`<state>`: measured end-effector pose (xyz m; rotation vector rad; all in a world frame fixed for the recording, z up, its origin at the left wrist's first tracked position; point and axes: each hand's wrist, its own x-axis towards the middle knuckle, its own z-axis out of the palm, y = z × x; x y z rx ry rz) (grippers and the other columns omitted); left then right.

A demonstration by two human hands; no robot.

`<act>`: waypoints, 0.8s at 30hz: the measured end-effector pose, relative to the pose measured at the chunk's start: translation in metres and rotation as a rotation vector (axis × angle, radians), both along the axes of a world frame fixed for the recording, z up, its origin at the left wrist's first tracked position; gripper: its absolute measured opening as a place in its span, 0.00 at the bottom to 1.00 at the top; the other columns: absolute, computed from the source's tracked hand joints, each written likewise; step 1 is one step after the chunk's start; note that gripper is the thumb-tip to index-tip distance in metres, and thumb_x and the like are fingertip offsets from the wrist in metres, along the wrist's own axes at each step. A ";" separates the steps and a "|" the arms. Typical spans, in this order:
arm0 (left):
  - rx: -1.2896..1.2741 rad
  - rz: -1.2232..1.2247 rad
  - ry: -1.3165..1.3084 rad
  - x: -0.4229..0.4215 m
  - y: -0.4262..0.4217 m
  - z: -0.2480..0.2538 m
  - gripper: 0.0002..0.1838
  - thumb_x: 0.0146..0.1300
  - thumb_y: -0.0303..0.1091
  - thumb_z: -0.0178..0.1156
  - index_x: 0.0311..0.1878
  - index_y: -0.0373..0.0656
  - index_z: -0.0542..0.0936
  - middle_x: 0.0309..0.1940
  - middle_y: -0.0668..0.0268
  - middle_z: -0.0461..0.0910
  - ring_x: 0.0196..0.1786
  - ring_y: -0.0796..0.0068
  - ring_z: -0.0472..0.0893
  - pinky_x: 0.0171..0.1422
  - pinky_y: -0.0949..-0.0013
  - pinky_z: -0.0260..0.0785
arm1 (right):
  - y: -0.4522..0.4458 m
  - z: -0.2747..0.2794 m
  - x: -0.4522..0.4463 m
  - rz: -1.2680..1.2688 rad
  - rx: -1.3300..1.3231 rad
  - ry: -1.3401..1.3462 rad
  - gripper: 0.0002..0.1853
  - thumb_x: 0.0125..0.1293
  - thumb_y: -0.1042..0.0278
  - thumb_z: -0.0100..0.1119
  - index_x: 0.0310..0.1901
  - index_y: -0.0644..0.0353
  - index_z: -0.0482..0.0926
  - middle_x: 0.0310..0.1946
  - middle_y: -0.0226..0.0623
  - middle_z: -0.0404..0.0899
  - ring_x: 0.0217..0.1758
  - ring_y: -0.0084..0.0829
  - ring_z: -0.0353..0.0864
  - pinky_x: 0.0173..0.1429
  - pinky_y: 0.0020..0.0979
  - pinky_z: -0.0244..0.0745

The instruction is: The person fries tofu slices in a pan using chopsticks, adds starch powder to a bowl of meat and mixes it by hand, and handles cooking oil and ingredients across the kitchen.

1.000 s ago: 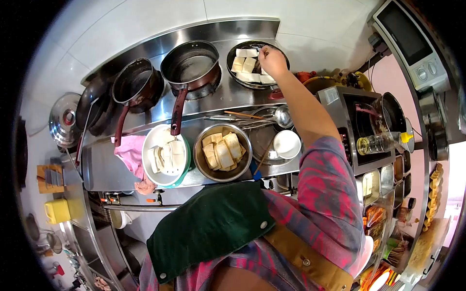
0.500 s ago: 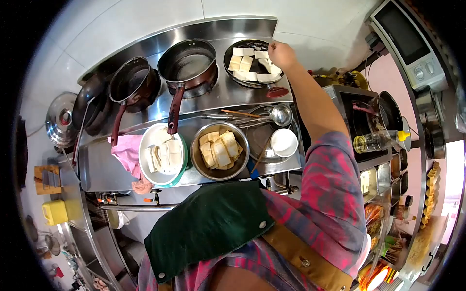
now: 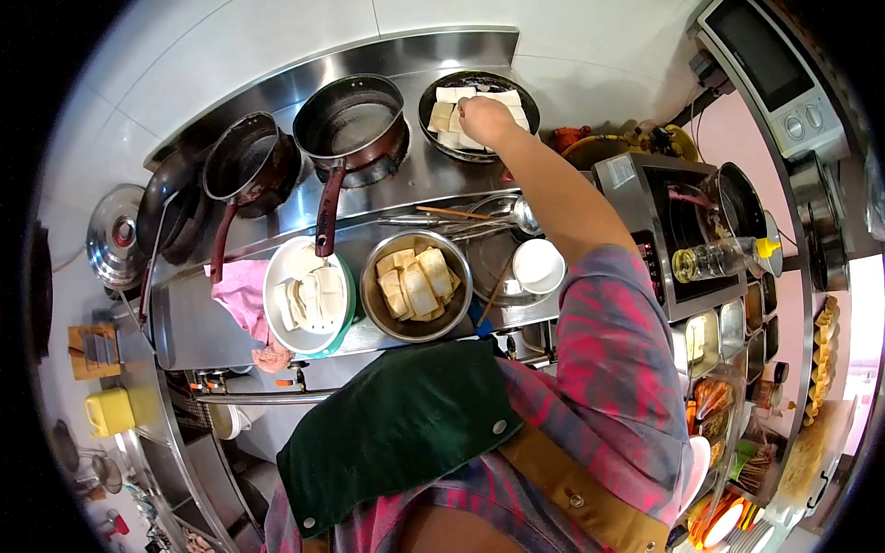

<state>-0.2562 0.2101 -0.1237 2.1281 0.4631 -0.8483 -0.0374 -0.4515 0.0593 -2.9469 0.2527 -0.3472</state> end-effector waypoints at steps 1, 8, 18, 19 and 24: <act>0.012 -0.048 -0.026 0.000 0.008 -0.013 0.20 0.63 0.44 0.51 0.45 0.34 0.75 0.35 0.58 0.80 0.38 0.69 0.76 0.45 0.68 0.67 | 0.000 0.007 0.000 -0.025 -0.013 0.016 0.10 0.58 0.65 0.48 0.33 0.60 0.77 0.30 0.48 0.79 0.35 0.47 0.78 0.41 0.41 0.73; -0.007 -0.043 -0.035 -0.009 0.022 -0.028 0.21 0.62 0.45 0.52 0.45 0.35 0.75 0.35 0.58 0.80 0.38 0.68 0.76 0.45 0.68 0.67 | -0.053 0.034 -0.007 -0.183 -0.018 -0.132 0.11 0.57 0.63 0.49 0.36 0.58 0.79 0.30 0.45 0.80 0.34 0.45 0.79 0.40 0.40 0.74; -0.066 -0.022 -0.043 -0.004 0.022 -0.024 0.21 0.62 0.46 0.53 0.46 0.36 0.75 0.35 0.58 0.80 0.38 0.67 0.76 0.45 0.68 0.67 | -0.073 0.002 -0.036 -0.271 0.346 -0.293 0.11 0.59 0.61 0.50 0.36 0.57 0.79 0.26 0.43 0.79 0.30 0.44 0.78 0.36 0.36 0.73; -0.077 -0.016 -0.048 -0.003 0.020 -0.021 0.21 0.61 0.47 0.53 0.46 0.36 0.75 0.35 0.57 0.80 0.38 0.67 0.76 0.45 0.68 0.67 | -0.072 -0.001 -0.036 -0.247 0.385 -0.307 0.11 0.59 0.61 0.50 0.36 0.57 0.79 0.27 0.43 0.79 0.30 0.44 0.78 0.36 0.36 0.73; -0.122 -0.017 -0.075 0.002 0.048 -0.019 0.22 0.61 0.47 0.54 0.48 0.37 0.75 0.36 0.57 0.80 0.39 0.66 0.76 0.46 0.67 0.67 | -0.074 -0.020 -0.035 -0.284 0.445 -0.304 0.11 0.60 0.60 0.50 0.38 0.55 0.79 0.28 0.44 0.79 0.32 0.45 0.78 0.38 0.38 0.72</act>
